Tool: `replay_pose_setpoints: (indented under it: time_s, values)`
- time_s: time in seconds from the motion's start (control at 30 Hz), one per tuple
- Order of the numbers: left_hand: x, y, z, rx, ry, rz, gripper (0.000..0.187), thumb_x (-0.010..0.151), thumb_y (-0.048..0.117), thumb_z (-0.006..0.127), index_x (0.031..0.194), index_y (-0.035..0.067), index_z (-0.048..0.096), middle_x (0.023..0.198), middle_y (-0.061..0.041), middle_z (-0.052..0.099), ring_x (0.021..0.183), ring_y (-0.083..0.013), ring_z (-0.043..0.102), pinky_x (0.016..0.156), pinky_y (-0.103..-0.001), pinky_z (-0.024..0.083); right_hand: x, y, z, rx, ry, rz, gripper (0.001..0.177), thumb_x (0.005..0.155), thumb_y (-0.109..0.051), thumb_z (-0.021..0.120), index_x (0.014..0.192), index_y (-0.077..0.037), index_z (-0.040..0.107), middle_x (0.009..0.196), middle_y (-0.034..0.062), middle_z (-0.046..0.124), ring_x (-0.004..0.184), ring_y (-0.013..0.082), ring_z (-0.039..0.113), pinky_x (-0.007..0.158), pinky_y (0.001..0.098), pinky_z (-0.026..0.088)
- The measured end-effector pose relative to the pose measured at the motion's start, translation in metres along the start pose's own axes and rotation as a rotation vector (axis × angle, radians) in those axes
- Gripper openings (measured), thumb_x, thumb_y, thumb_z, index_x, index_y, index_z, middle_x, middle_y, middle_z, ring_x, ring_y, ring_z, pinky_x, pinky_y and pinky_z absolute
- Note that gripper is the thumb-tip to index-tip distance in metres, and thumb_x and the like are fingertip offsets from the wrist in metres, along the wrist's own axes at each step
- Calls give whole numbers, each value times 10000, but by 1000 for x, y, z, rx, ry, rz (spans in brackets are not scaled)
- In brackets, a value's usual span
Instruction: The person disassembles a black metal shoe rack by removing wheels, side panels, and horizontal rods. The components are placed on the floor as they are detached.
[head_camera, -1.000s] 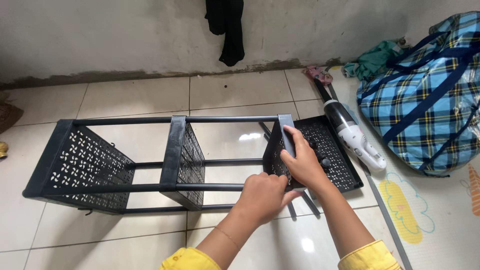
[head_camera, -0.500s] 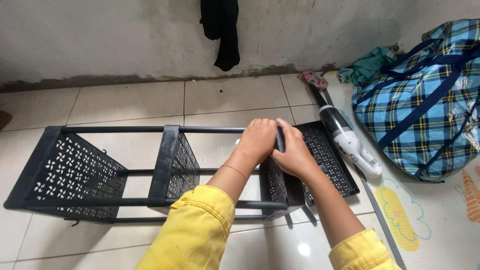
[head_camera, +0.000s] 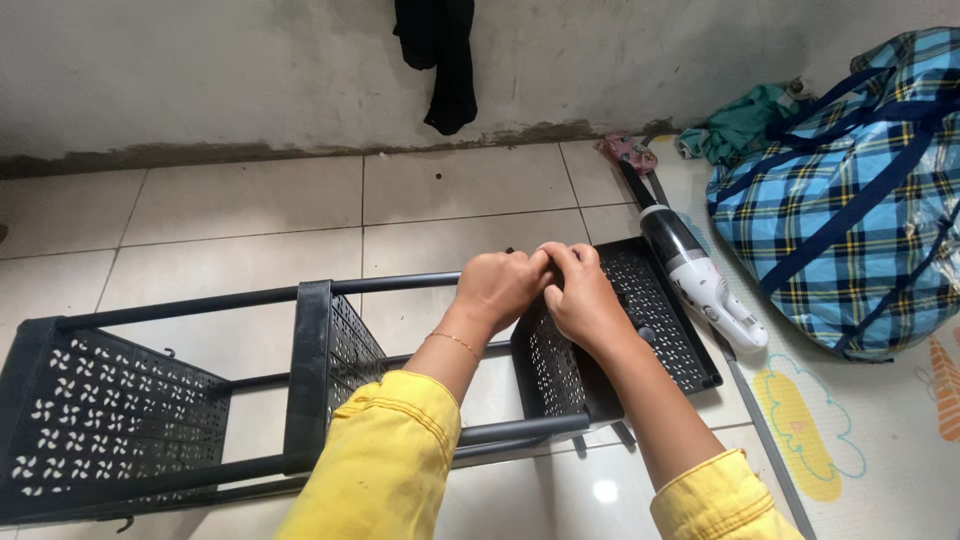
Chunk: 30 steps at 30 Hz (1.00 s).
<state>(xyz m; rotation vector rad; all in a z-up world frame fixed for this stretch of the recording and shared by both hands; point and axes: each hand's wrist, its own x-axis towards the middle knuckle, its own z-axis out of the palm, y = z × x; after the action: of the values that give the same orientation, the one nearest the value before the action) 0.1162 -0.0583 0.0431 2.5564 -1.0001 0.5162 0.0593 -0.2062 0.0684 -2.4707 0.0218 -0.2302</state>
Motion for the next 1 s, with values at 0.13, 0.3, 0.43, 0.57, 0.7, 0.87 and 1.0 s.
replay_pose_setpoints:
  time_s: [0.13, 0.3, 0.43, 0.57, 0.7, 0.87, 1.0]
  values:
    - [0, 9, -4, -25, -27, -66, 239, 954, 341, 647, 1055, 125, 641, 833, -93, 725, 809, -313, 709, 687, -449, 555, -2, 1, 0, 3, 30, -56, 559, 847, -150, 686, 1385, -144, 535, 1386, 240, 504, 1224, 419, 580, 1037, 435, 485]
    - [-13, 36, -37, -46, 97, -101, 299, 865, 246, 687, 1072, 41, 619, 1040, -149, 667, 1078, -336, 609, 929, -450, 479, -23, 3, -27, 156, 31, -205, 911, 703, -243, 840, 1440, -39, 344, 1322, 292, 471, 1223, 417, 516, 972, 448, 435]
    - [-62, 82, -70, -317, 124, -180, 329, 890, 180, 676, 1160, 11, 594, 1092, -192, 637, 1086, -375, 576, 941, -480, 453, -48, 0, -33, 291, -145, 243, 730, 799, -293, 727, 1440, -198, 390, 1301, 181, 579, 1036, 325, 721, 892, 410, 573]
    - [-106, 118, -89, -403, -150, -184, 454, 914, 338, 691, 1192, -10, 600, 932, -149, 672, 866, -341, 671, 719, -470, 515, -56, -8, -25, 246, -67, 227, 597, 910, -367, 676, 1460, -209, 507, 1292, 192, 661, 1127, 293, 698, 965, 407, 544]
    - [-110, 109, -89, -330, -97, -3, 264, 989, 359, 638, 976, 102, 697, 820, -75, 683, 663, -286, 692, 567, -414, 531, -66, 0, -34, 382, -204, 135, 710, 990, -472, 636, 1581, -184, 371, 1486, 184, 516, 1377, 273, 481, 1086, 424, 407]
    - [-86, 87, -87, -297, 27, -32, 255, 996, 322, 632, 839, 128, 686, 763, -57, 669, 631, -285, 677, 570, -422, 524, -104, 34, -28, 597, -340, 127, 1267, 621, -459, 841, 1595, -227, 66, 1497, 154, 437, 1279, 310, 573, 1064, 432, 471]
    - [-67, 80, -90, -258, 79, -77, 247, 971, 332, 659, 817, 144, 701, 730, -45, 670, 639, -284, 674, 598, -426, 523, -128, 44, 40, 351, -24, -48, 1300, 690, -357, 922, 1496, -80, -60, 1416, 262, 483, 1272, 415, 524, 1009, 488, 450]
